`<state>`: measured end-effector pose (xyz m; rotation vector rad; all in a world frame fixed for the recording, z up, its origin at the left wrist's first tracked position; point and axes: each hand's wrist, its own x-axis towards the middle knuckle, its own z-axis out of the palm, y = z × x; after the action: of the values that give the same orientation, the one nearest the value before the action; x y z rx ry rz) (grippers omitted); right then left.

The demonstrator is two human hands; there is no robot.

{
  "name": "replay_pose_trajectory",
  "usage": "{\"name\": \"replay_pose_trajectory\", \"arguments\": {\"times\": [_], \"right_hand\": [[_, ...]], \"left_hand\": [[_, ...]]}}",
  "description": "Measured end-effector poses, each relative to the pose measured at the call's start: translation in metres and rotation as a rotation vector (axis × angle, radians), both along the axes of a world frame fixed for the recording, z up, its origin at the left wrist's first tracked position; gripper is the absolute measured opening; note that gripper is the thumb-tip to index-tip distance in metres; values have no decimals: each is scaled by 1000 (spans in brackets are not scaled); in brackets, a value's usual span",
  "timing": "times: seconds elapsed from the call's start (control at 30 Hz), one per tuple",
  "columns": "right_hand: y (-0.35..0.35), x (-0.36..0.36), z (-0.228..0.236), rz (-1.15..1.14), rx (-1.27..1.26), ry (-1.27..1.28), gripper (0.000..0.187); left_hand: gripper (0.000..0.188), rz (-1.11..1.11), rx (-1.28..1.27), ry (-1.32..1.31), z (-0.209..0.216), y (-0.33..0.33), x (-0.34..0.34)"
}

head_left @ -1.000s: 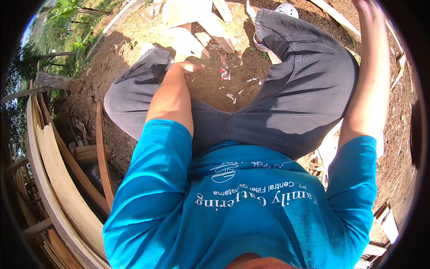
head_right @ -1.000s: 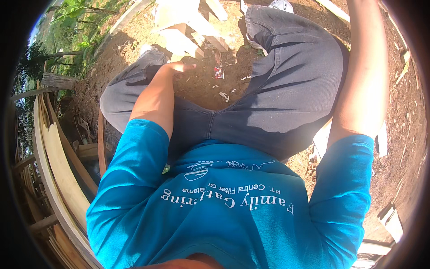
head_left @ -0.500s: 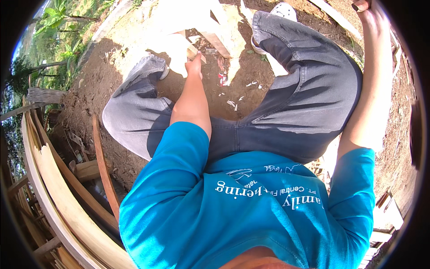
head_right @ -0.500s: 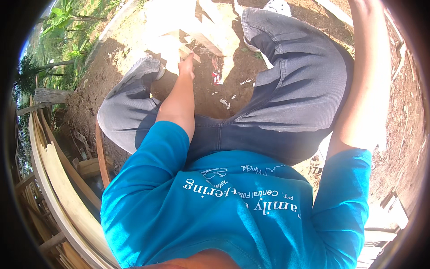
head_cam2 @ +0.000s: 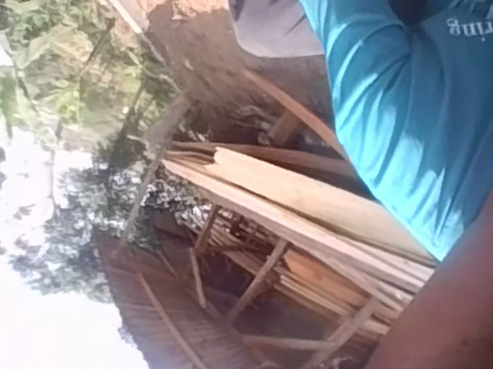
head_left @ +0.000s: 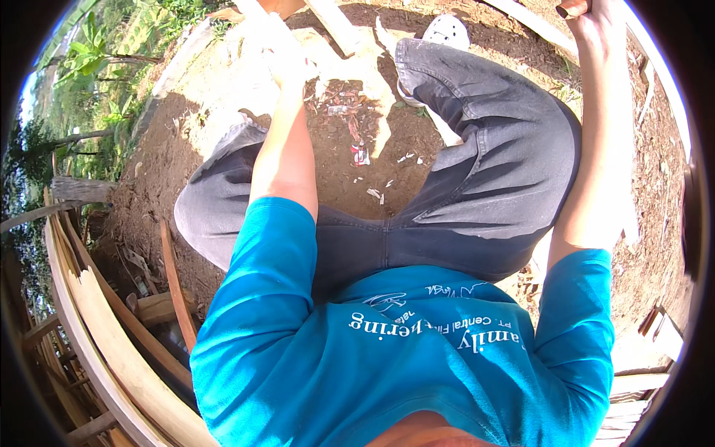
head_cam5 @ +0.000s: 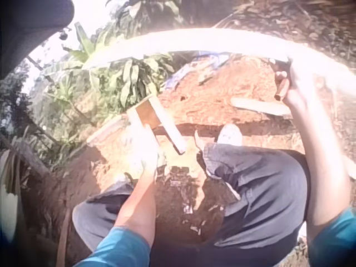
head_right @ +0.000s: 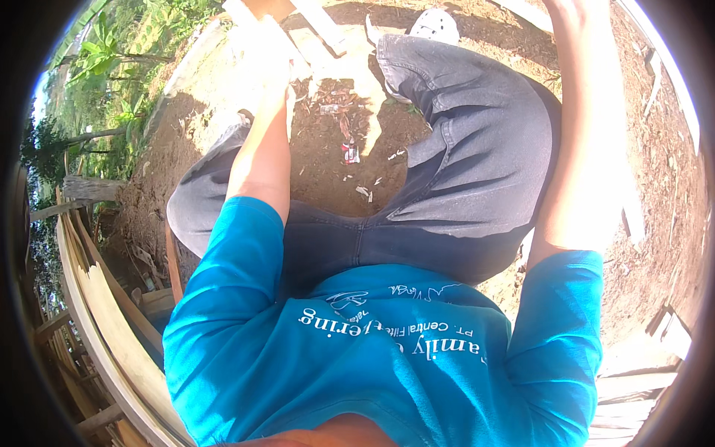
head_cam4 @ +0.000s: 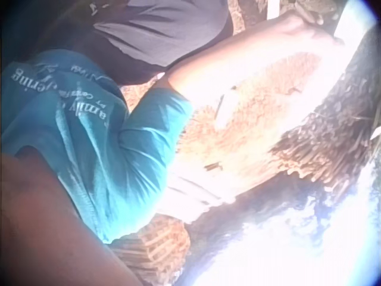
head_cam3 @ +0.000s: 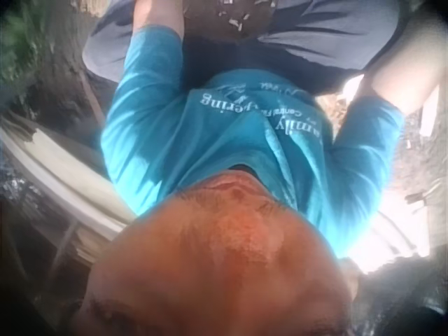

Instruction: The person constructs a wooden structure by hammering nails into boards on a small frame while sitting outdoors.

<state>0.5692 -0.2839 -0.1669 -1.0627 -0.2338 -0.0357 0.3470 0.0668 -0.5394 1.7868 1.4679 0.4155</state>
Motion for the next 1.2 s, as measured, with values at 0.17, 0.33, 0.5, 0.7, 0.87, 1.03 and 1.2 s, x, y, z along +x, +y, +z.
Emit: {"name": "replay_pose_trajectory", "arguments": {"times": [0.17,0.33,0.5,0.7,0.87,1.03,1.2], "right_hand": [[4,3,-4,-98,-3,-56,13],[12,-10,-2,-94,14,-84,13],[21,-3,1,-66,9,-12,15],[-17,35,-20,203,-15,86,24],[-63,51,-86,188,-154,310,26],[-108,124,-169,127,-349,456,34],[-193,232,-179,218,-368,290,36]], "left_hand": [[43,-14,45,102,10,43,27],[38,-63,-45,81,37,66,28],[32,-194,-445,-309,103,67,-38],[27,-284,-522,-745,179,-59,-100],[20,-100,-567,-667,183,-114,-130],[17,-21,-615,-499,220,-142,-153],[31,-110,-616,-494,205,-149,-167]]}}
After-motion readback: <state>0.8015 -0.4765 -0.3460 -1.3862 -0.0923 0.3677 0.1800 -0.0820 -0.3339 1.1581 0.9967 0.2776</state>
